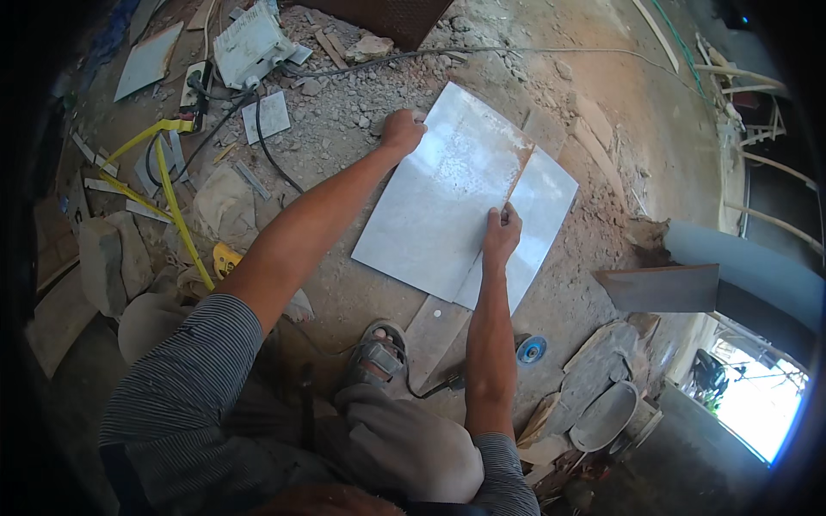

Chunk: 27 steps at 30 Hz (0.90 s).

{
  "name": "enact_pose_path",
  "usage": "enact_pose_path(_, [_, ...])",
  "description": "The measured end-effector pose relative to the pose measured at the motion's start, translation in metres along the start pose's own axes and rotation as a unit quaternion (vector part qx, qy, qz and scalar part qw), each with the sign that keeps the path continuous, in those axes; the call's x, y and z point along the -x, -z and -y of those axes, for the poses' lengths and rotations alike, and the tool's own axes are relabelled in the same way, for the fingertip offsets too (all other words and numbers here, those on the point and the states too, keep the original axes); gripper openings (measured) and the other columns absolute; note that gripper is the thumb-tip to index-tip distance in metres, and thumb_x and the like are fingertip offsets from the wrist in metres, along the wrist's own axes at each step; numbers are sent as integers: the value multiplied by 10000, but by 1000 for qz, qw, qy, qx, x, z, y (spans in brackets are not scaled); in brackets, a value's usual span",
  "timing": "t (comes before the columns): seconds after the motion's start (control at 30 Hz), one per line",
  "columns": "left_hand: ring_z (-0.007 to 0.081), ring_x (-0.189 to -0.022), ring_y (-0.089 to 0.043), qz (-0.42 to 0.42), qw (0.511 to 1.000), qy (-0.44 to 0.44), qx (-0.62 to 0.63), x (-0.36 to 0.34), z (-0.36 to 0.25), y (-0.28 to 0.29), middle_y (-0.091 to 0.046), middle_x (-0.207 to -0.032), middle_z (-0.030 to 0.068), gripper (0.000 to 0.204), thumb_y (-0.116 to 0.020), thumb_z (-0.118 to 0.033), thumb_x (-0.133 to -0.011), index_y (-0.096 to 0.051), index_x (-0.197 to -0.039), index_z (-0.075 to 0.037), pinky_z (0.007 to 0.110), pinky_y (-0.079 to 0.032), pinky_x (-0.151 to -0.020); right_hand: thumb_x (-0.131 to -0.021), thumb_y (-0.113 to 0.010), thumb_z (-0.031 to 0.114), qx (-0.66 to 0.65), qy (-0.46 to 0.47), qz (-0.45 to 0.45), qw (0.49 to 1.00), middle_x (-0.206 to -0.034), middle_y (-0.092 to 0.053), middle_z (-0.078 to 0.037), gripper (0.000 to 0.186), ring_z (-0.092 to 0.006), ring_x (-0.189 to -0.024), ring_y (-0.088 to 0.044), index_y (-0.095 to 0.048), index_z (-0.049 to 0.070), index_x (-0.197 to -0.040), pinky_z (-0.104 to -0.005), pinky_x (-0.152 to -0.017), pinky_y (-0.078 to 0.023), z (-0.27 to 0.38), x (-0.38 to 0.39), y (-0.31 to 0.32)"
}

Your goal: The person cuts a tile using an angle grinder, measures it with a measuring tape, handles and arranges the tile pieces, and cuts the tile further with the angle grinder.

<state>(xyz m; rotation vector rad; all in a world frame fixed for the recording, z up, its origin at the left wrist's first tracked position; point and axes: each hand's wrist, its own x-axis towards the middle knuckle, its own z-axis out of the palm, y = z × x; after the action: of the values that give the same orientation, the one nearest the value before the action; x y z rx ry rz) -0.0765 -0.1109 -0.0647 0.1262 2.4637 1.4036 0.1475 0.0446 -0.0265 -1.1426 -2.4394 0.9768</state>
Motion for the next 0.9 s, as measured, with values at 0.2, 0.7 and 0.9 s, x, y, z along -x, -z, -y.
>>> enact_pose_path(0.2, [322,-932,-659,14,1000,19,14,-3,10,4,-691,-963,173,251,-653,-154,-733,-724,-964,-82,377,-510,-848,-845,-612,228,14,-23,-4,1000,-950,-554,-98,467,-191,-835,-534,-584,-41,-1226,-325,-805,-449,1,2,-3])
enact_pose_path(0.7, [282,-988,-651,73,993,-61,-64,26,13,31,-674,-1065,160,387,-629,-168,-786,-648,-1165,-91,364,-500,-865,-854,-603,230,29,42,2,999,-1061,-578,-178,496,-245,-920,-585,-543,-70,-1245,-361,-846,-461,-6,1,-1])
enact_pose_path(0.9, [285,-994,-647,82,990,-117,7,145,47,89,-665,-1072,178,317,-569,-136,-874,-621,-1165,-22,360,-493,-864,-847,-645,211,75,80,53,993,-1125,-553,-178,481,-252,-927,-585,-549,-30,-1251,-357,-823,-481,-19,76,29])
